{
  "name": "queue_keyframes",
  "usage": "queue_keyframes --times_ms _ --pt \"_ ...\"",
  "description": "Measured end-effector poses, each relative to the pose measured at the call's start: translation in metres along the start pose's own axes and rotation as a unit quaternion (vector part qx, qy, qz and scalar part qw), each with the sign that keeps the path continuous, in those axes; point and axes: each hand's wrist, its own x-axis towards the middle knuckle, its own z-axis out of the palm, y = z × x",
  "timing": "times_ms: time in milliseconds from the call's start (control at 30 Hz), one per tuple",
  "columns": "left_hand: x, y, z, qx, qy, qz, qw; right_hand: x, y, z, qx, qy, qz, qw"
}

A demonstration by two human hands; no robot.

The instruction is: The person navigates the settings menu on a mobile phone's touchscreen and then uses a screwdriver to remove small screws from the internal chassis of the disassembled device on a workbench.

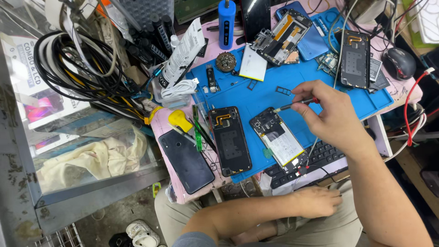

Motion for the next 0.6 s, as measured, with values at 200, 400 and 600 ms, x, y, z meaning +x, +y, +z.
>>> queue_keyframes --times_ms 200,400,600 --pt "-0.008 0.000 -0.038 0.182 0.091 -0.010 0.979 0.008 -0.006 0.003 -0.006 -0.034 0.056 0.998" --pt "-0.008 0.002 -0.030 0.211 0.071 -0.028 0.975 0.017 -0.004 0.006 -0.022 -0.056 0.037 0.998" --pt "-0.008 -0.001 -0.017 0.241 0.077 -0.029 0.967 0.031 -0.015 0.005 -0.034 -0.106 -0.041 0.993"
